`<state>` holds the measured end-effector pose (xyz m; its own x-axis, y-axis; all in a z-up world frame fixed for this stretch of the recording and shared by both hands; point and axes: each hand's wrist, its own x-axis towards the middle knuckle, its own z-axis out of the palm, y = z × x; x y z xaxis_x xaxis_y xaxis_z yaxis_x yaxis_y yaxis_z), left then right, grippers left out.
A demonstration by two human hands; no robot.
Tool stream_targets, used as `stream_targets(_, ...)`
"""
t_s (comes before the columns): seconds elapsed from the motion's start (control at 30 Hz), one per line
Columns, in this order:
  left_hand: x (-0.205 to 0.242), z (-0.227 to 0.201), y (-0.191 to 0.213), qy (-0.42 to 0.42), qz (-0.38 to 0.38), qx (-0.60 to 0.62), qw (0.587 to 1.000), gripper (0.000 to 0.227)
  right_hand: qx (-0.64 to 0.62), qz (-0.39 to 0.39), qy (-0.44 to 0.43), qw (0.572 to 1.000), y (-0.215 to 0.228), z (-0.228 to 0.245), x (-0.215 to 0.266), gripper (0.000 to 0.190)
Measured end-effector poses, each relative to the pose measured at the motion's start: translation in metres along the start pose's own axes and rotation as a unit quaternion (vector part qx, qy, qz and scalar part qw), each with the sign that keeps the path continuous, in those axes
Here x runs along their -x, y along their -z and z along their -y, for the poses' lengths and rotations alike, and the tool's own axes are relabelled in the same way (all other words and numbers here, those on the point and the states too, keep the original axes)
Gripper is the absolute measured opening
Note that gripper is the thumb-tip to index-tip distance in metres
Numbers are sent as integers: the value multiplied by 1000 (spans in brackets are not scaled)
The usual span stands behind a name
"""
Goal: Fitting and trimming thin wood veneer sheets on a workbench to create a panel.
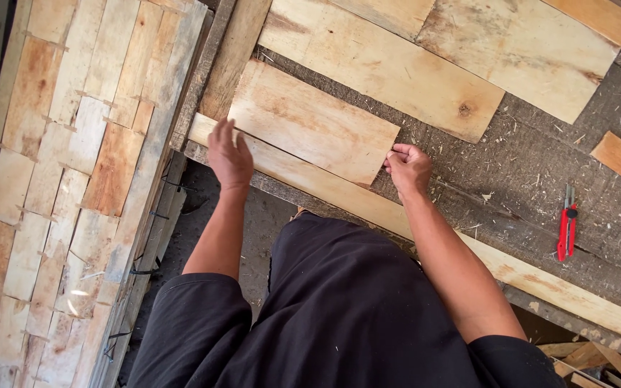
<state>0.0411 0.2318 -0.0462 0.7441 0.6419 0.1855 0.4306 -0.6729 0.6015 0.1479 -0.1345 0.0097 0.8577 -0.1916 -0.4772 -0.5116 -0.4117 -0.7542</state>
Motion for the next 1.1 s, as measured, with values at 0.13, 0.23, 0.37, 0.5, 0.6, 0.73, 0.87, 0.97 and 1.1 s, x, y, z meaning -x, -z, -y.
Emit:
stream_targets(0.13,13,-25,5,-28,107,-40,993,38,1,-2,1,1000,-3,2,1,26)
stream_targets(0.23,23,-39,3,-178,91,-120,972,62,11,-5,3,1000,-3,3,2,27)
stream_targets(0.37,24,-43,-3,-123,144,-57,980,85,13,-7,8,1000,-4,1,-2,27)
stream_targets(0.5,11,-47,-2,-92,134,-61,985,97,9,-7,9,1000,-6,-3,-2,26)
stream_targets(0.6,-2,-48,-1,-104,142,-72,982,102,7,-10,14,1000,-6,-5,-4,26)
stream_targets(0.73,-10,-46,0,-110,157,-74,979,104,9,-12,10,1000,-5,-3,-1,26)
stream_targets(0.87,-11,-44,-2,-119,154,-69,978,107,0,-13,8,1000,-4,-4,-2,22)
stream_targets(0.97,-11,-42,-3,-122,150,-70,979,108,-12,-16,5,1000,-4,-6,-1,17)
stream_targets(1.1,-11,-42,-3,-115,146,-62,981,108,-56,-19,1,998,-1,-15,-5,14)
